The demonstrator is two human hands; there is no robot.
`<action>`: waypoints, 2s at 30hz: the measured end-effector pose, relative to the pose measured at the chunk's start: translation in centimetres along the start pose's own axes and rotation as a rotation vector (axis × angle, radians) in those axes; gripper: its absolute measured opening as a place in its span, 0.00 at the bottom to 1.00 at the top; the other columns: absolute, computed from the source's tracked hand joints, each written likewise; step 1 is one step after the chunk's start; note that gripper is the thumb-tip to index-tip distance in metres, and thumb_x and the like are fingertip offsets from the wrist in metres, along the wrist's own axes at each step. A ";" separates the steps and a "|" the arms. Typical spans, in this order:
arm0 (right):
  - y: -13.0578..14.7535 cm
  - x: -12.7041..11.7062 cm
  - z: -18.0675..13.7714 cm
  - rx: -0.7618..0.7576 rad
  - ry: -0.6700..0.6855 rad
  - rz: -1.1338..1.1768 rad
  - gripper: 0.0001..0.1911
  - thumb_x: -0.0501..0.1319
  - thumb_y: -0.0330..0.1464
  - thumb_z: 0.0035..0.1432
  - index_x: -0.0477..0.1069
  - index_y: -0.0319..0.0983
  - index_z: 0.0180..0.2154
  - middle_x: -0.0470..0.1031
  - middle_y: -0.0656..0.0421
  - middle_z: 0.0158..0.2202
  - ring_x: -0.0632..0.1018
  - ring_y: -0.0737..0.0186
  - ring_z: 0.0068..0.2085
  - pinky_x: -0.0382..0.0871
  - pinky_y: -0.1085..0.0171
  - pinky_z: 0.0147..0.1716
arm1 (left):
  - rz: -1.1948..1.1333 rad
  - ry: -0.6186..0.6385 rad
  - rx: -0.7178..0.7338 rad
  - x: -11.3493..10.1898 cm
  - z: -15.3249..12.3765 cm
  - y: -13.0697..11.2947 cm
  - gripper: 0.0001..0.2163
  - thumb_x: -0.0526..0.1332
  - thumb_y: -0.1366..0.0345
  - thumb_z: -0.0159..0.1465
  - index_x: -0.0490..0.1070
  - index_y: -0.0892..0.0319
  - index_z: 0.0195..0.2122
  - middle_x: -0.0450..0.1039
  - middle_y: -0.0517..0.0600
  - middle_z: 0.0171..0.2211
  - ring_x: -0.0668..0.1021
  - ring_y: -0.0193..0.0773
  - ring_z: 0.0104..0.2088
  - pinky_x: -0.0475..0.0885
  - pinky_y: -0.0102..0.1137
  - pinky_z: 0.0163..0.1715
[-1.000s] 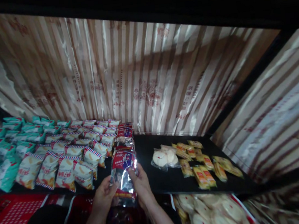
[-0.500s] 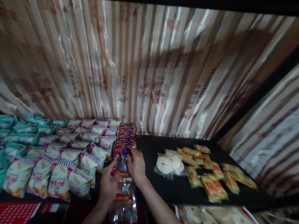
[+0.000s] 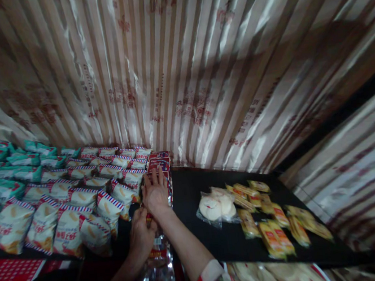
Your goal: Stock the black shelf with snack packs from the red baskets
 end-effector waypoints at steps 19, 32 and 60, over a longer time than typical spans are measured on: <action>-3.9 3.2 0.7 0.128 0.067 0.009 0.24 0.49 0.42 0.61 0.58 0.48 0.58 0.49 0.62 0.65 0.46 0.52 0.65 0.40 0.53 0.59 | 0.154 -0.029 0.179 -0.9 -4.9 0.9 0.20 0.53 0.68 0.59 0.67 0.59 0.53 0.61 0.59 0.58 0.65 0.49 0.58 0.65 0.44 0.54; -3.2 3.8 1.7 0.192 0.169 0.008 0.24 0.50 0.40 0.59 0.59 0.46 0.58 0.49 0.60 0.65 0.46 0.47 0.65 0.40 0.48 0.58 | 0.121 0.041 0.166 1.3 -6.7 1.3 0.23 0.51 0.70 0.60 0.61 0.62 0.58 0.55 0.62 0.61 0.58 0.52 0.62 0.61 0.47 0.56; -3.1 4.5 1.9 0.257 0.144 0.001 0.25 0.50 0.37 0.58 0.59 0.47 0.58 0.46 0.61 0.66 0.43 0.49 0.65 0.36 0.50 0.60 | 0.245 0.101 0.106 1.8 -6.6 0.8 0.28 0.49 0.74 0.59 0.49 0.68 0.63 0.45 0.61 0.65 0.55 0.47 0.63 0.60 0.40 0.58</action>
Point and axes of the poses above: each hand's wrist, its own z-axis towards the middle knuckle, its own x-axis out of the palm, y = z × x, the point moved 9 cm from there along z, towards the middle knuckle
